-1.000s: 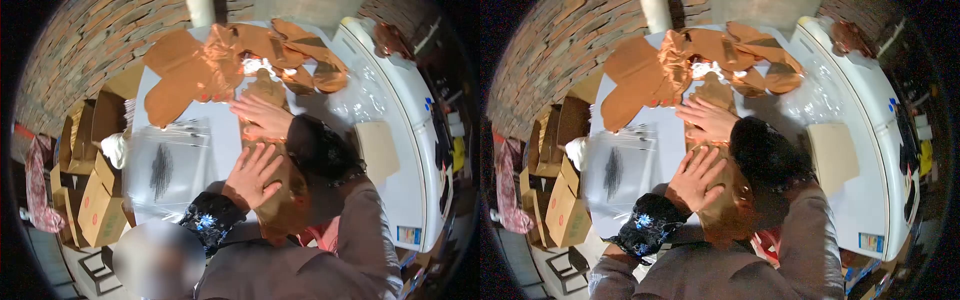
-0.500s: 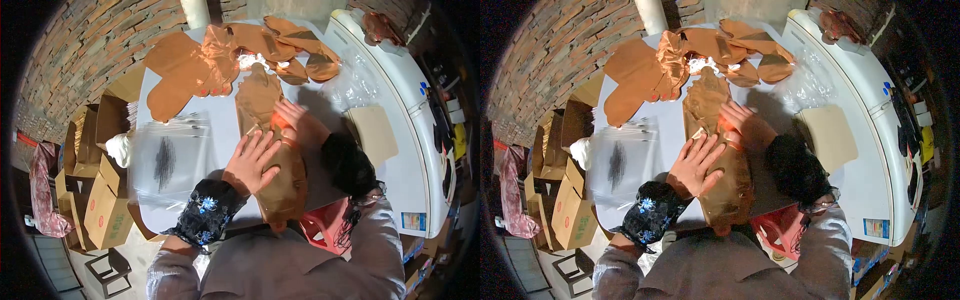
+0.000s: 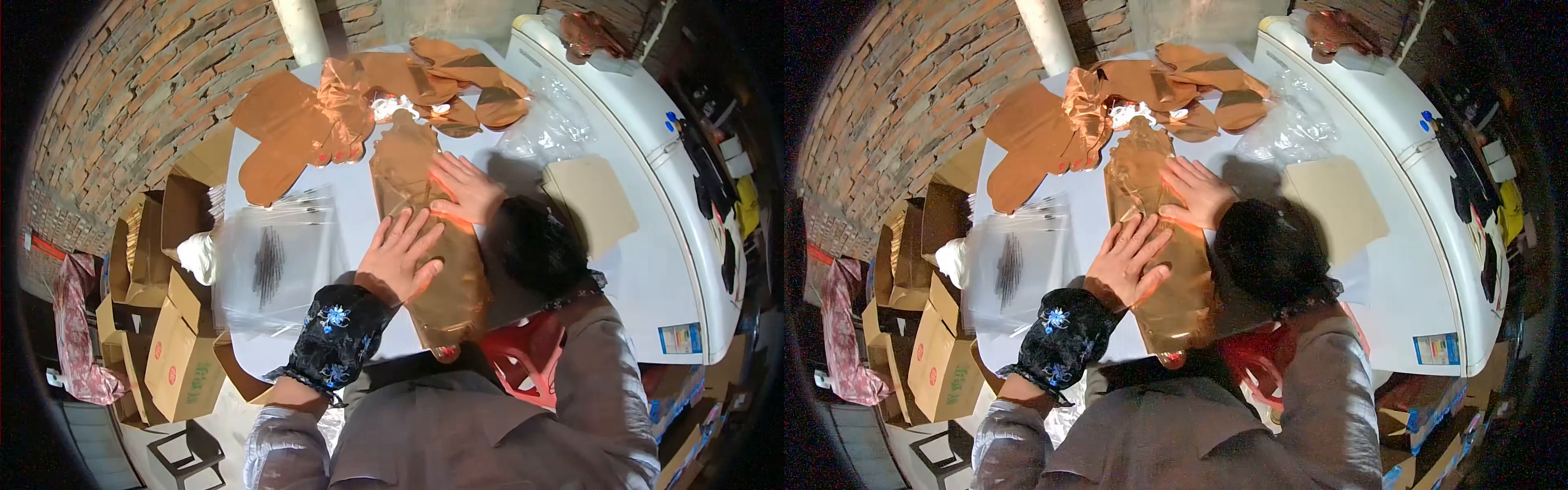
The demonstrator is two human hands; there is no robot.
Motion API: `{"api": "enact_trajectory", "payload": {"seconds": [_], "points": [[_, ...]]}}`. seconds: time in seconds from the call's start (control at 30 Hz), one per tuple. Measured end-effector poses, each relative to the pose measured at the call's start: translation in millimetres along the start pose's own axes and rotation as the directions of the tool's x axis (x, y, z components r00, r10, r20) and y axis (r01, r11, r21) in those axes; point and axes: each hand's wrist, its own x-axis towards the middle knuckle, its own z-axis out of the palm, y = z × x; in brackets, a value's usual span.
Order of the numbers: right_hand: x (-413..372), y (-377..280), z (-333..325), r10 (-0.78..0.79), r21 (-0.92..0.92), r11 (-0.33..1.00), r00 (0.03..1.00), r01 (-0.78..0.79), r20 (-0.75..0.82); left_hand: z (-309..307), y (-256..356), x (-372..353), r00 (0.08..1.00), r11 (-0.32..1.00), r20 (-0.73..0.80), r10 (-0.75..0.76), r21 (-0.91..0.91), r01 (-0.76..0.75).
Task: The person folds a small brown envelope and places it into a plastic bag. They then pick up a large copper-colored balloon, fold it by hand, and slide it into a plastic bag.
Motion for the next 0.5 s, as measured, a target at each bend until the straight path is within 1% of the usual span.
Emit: {"api": "enact_trajectory", "payload": {"seconds": [0.07, 0.13, 0.17, 0.23, 0.3, 0.33, 0.4, 0.43, 0.47, 0.5], "points": [[1, 6, 2, 0.019, -0.024, 1.000, 0.999, -0.018, 0.028, 0, 0, 0, 1.000, 1.000, 0.001, -0.015, -0.009, 0.015], [4, 2, 1, 0.090, -0.065, 0.994, 0.993, -0.085, 0.076, 0, 0, 0, 1.000, 0.999, 0.009, -0.014, -0.031, 0.014], [5, 0, -2, 0.112, -0.044, 0.993, 0.990, -0.109, 0.090, 5, -3, 0, 1.000, 1.000, 0.004, 0.000, -0.026, 0.000], [-9, -13, -22, 0.138, 0.063, 0.989, 0.989, -0.135, -0.047, 10, -6, 1, 0.999, 1.000, 0.034, -0.011, -0.020, 0.012], [-33, -30, -56, 0.071, -0.093, 0.992, 0.988, -0.084, -0.134, 8, -5, 1, 1.000, 1.000, 0.030, 0.001, 0.004, -0.001], [-55, -35, -66, 0.063, -0.136, 0.986, 0.972, -0.096, -0.225, 8, -4, 1, 1.000, 1.000, 0.026, -0.003, 0.004, 0.002], [-103, -32, -81, 0.146, -0.126, 0.974, 0.943, -0.190, -0.299, 5, -4, 1, 0.999, 1.000, 0.042, 0.008, 0.024, -0.009], [-126, -46, -104, 0.432, 0.261, 0.892, 0.862, -0.368, -0.263, 5, -3, 0, 0.999, 1.000, 0.052, 0.001, 0.031, -0.002], [-149, -57, -128, 0.665, 0.596, 0.641, 0.737, -0.484, -0.116, 5, -3, 0, 0.998, 0.999, 0.056, -0.007, 0.032, 0.005], [-174, -46, -125, 0.613, 0.108, 0.790, 0.768, -0.604, -0.187, 9, -3, 2, 0.999, 0.999, 0.043, 0.026, 0.018, -0.027]]}}
